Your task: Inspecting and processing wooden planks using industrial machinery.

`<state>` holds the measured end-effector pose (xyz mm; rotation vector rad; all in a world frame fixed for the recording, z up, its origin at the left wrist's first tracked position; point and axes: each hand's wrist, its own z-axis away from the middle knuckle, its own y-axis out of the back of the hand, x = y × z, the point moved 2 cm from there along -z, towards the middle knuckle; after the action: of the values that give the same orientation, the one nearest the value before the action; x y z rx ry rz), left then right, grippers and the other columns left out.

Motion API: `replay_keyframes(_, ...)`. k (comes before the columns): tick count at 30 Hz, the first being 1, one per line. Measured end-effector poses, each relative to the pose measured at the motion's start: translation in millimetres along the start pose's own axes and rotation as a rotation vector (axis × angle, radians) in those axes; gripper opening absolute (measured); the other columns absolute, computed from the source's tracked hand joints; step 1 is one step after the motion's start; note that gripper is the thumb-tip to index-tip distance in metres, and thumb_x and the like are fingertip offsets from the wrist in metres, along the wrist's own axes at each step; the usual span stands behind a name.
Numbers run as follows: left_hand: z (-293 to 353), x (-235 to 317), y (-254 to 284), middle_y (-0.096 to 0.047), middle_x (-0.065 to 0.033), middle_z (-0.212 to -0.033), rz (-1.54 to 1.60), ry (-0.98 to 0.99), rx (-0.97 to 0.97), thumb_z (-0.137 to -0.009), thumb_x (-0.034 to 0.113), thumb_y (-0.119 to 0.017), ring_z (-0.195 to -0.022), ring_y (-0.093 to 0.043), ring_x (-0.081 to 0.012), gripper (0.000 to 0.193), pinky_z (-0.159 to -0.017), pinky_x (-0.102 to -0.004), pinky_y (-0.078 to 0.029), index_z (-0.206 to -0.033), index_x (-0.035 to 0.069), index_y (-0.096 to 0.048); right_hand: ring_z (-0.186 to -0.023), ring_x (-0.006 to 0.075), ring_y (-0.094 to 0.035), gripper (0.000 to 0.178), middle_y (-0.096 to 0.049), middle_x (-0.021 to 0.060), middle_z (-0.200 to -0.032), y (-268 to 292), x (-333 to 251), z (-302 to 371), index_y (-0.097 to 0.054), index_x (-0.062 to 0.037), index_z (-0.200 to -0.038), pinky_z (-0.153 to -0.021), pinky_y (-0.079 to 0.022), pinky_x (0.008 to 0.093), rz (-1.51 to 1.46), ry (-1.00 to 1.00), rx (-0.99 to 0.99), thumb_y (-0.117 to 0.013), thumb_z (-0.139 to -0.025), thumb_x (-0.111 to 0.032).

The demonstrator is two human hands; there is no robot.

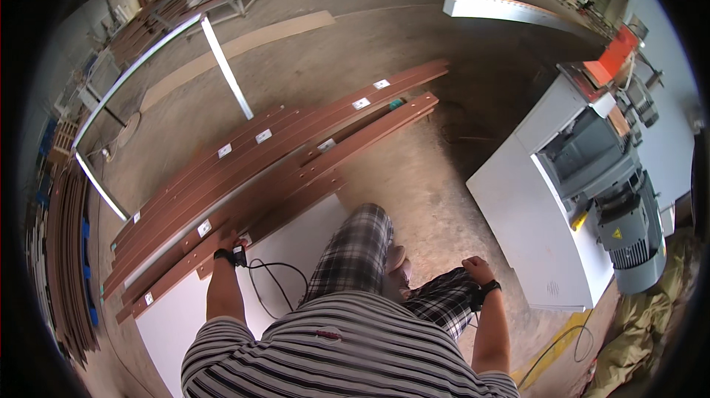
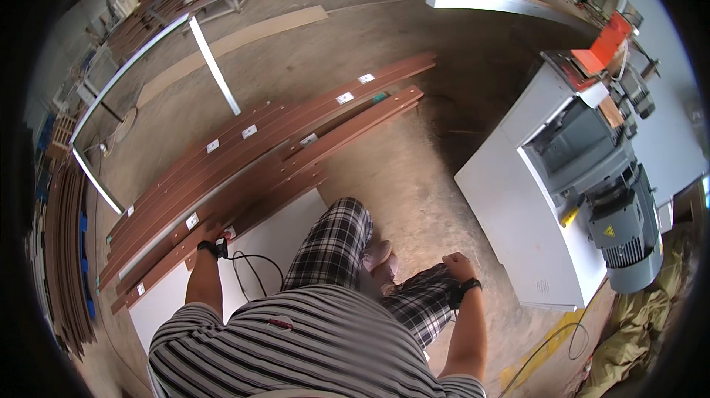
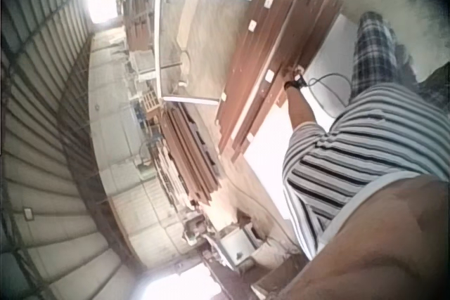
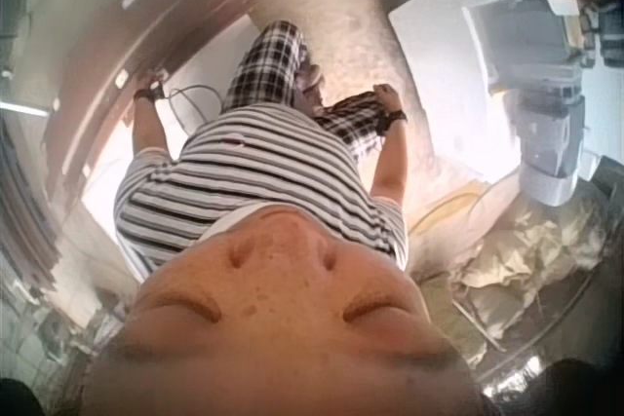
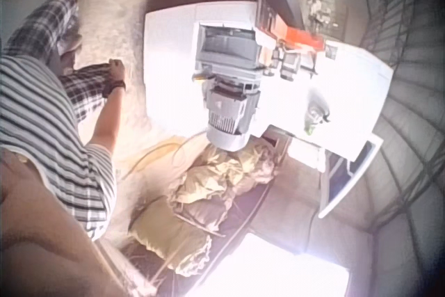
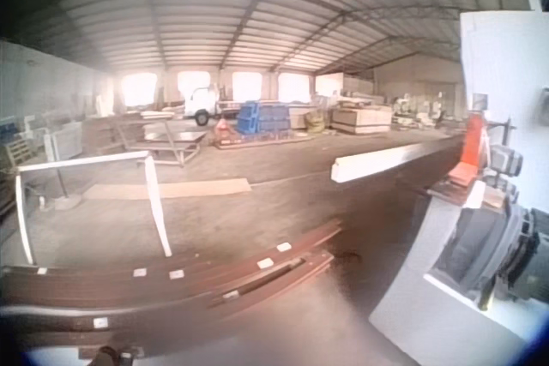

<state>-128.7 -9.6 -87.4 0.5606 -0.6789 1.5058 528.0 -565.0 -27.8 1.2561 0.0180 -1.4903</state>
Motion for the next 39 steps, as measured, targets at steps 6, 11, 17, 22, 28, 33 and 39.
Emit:
replay_keyframes(6,-4.5,6.8,-77.5,-0.061,-0.0148,-0.074,-0.128,0.000,-0.059,-0.092,0.039,-0.056,-0.048,-0.056,-0.0256,0.033,-0.043,-0.0363,-0.050,-0.105,0.010,-0.048,-0.097,0.0263,-0.063,0.037,-0.069,0.0145,-0.099,34.5,24.6,24.0,-0.066,-0.0006,-0.101,-0.085,-0.048,0.0362,-0.119,0.016,0.212,-0.060,-0.086,-0.034)
replay_keyframes(11,-20.5,17.6,-38.0,-0.065,-0.0093,-0.086,-0.295,-0.065,-0.083,-0.095,0.045,-0.048,-0.055,-0.057,-0.0173,0.047,-0.044,-0.0295,-0.048,-0.132,0.019,-0.036,-0.101,0.0264,-0.061,0.041,-0.067,0.0129,-0.107,25.4,10.5,7.5,-0.066,-0.0092,-0.109,-0.089,-0.046,0.0366,-0.122,0.017,0.000,-0.057,-0.087,-0.042)
replay_keyframes(17,-18.7,7.1,-40.6,-0.056,-0.0047,-0.071,-0.332,-0.114,0.022,-0.086,0.063,-0.054,-0.054,-0.051,-0.0145,0.059,-0.043,-0.0280,-0.044,-0.116,0.012,-0.059,-0.106,0.0306,-0.060,0.053,-0.066,0.0125,-0.110,16.4,40.0,6.8,-0.068,-0.0132,-0.108,-0.092,-0.046,0.0399,0.084,-0.081,-0.061,-0.058,-0.079,-0.057)
replay_keyframes(22,2.0,2.0,-54.5,-0.054,-0.0073,-0.064,-0.370,0.005,0.143,-0.094,0.052,-0.045,-0.047,-0.050,-0.0193,0.044,-0.041,-0.0327,-0.044,-0.093,0.010,-0.057,-0.106,0.0294,-0.060,0.055,-0.066,0.0119,-0.110,21.2,33.0,10.5,-0.069,-0.0150,-0.108,-0.094,-0.045,0.0392,0.105,-0.087,-0.053,-0.060,-0.077,-0.059)
replay_keyframes(28,2.6,6.5,-33.4,-0.040,-0.0011,-0.050,-0.221,0.062,0.081,-0.086,0.058,-0.052,-0.043,-0.043,-0.0181,0.045,-0.040,-0.0378,-0.036,-0.077,0.014,-0.054,-0.107,0.0287,-0.060,0.052,-0.066,0.0102,-0.113,17.1,27.1,8.9,-0.070,-0.0157,-0.106,-0.094,-0.045,0.0385,0.090,-0.095,-0.032,-0.061,-0.076,-0.057)
replay_keyframes(33,12.1,5.5,-47.0,-0.040,0.0005,-0.049,-0.178,0.184,0.099,-0.080,0.065,-0.056,-0.044,-0.040,-0.0170,0.050,-0.048,-0.0415,-0.037,-0.070,0.017,-0.048,-0.101,0.0269,-0.063,0.049,-0.068,0.0097,-0.106,14.7,32.0,10.3,-0.071,-0.0151,-0.102,-0.091,-0.047,0.0372,0.011,-0.181,0.037,-0.062,-0.076,-0.055)
replay_keyframes(39,6.3,-4.9,-49.8,-0.036,0.0048,-0.053,-0.223,0.163,0.018,-0.080,0.060,-0.062,-0.050,-0.040,-0.0144,0.045,-0.050,-0.0373,-0.035,-0.067,0.021,-0.044,-0.094,0.0216,-0.065,0.046,-0.070,0.0060,-0.099,16.6,35.2,13.9,-0.071,-0.0155,-0.103,-0.085,-0.050,0.0343,0.012,-0.169,0.082,-0.062,-0.079,-0.053)
